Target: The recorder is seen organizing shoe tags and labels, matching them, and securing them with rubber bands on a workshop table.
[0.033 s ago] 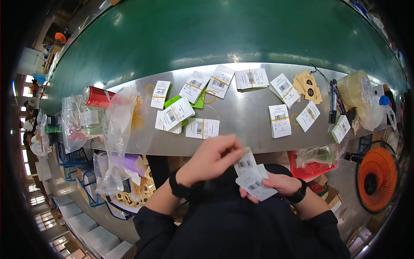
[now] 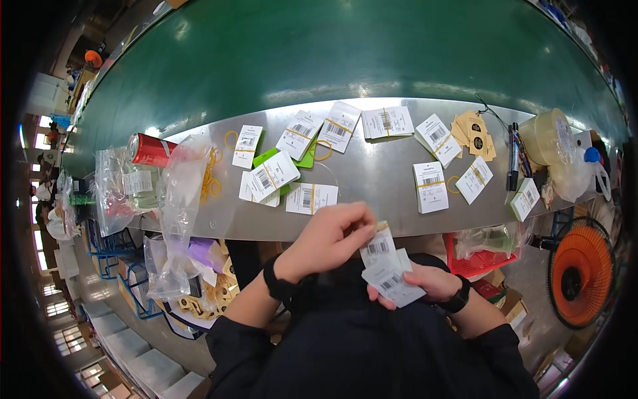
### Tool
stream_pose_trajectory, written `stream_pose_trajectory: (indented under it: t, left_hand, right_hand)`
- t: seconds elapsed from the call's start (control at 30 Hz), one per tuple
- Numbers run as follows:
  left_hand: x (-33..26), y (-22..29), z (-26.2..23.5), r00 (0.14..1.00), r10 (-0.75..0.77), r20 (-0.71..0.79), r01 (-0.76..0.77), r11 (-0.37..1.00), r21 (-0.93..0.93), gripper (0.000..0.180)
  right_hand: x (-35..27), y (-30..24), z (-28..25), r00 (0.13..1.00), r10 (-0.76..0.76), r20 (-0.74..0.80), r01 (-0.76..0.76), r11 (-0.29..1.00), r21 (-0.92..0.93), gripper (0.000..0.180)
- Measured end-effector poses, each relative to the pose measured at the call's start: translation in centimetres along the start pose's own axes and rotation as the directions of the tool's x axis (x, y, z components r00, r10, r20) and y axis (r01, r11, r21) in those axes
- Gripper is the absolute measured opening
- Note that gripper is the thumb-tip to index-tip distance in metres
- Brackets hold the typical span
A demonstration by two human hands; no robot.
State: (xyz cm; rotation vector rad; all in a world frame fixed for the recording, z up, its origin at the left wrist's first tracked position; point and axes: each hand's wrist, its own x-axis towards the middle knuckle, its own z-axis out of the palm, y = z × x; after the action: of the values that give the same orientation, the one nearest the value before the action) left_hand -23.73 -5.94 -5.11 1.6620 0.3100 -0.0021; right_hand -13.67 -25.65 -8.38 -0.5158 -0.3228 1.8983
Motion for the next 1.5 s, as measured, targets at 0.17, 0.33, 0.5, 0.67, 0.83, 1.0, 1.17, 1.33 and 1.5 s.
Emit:
stream_pose_trajectory:
  t: [0.17,0.33,0.5,0.67,0.83,1.0,1.17,1.33,1.5]
  left_hand:
    - [0.6,-0.4,-0.1,0.998,-0.056,-0.027,0.048,0.969,-0.242,0.007]
    - [-0.5,-2.0,-1.2,0.944,-0.022,-0.329,-0.043,0.981,-0.190,0.005]
    - [-1.8,-1.0,1.1,0.962,-0.025,-0.272,0.003,0.997,-0.080,0.003]
    - [-1.1,-1.7,4.2,0.949,0.276,-0.154,-0.192,0.890,0.412,0.004]
    - [-0.8,-2.7,2.7,0.981,-0.139,-0.133,0.089,0.941,-0.325,0.007]
    - [2.4,-1.9,0.5,0.940,0.168,-0.296,-0.078,0.953,0.294,0.005]
    - [7.3,-2.5,1.3,0.824,0.514,-0.237,-0.200,0.656,0.728,0.004]
    - [9.2,-3.5,2.0,0.875,0.402,-0.271,-0.013,0.579,0.815,0.008]
    - [8.4,-2.1,1.6,0.910,0.313,-0.273,0.059,0.554,0.830,0.017]
  right_hand:
    - [1.1,-1.2,0.1,0.989,-0.040,-0.143,0.017,0.988,-0.156,0.062]
    - [0.3,-0.6,-1.7,0.996,0.062,0.064,-0.059,0.997,-0.048,0.068]
    - [2.0,0.5,-1.6,0.977,-0.149,-0.152,0.179,0.962,0.208,0.063]
    - [3.0,0.0,0.1,0.919,-0.247,-0.308,0.186,0.959,-0.214,0.060]
    - [1.7,0.3,-0.9,0.981,-0.083,-0.178,0.093,0.994,0.049,0.059]
    - [1.5,-0.1,-0.9,0.970,-0.154,-0.190,0.158,0.987,0.007,0.053]
    - [2.1,0.7,-1.4,0.946,-0.248,-0.209,0.262,0.964,0.041,0.049]
    - [2.0,0.8,-1.9,0.920,-0.223,-0.324,0.243,0.970,0.023,0.058]
    - [2.2,0.7,-2.2,0.912,-0.262,-0.315,0.299,0.952,0.071,0.057]
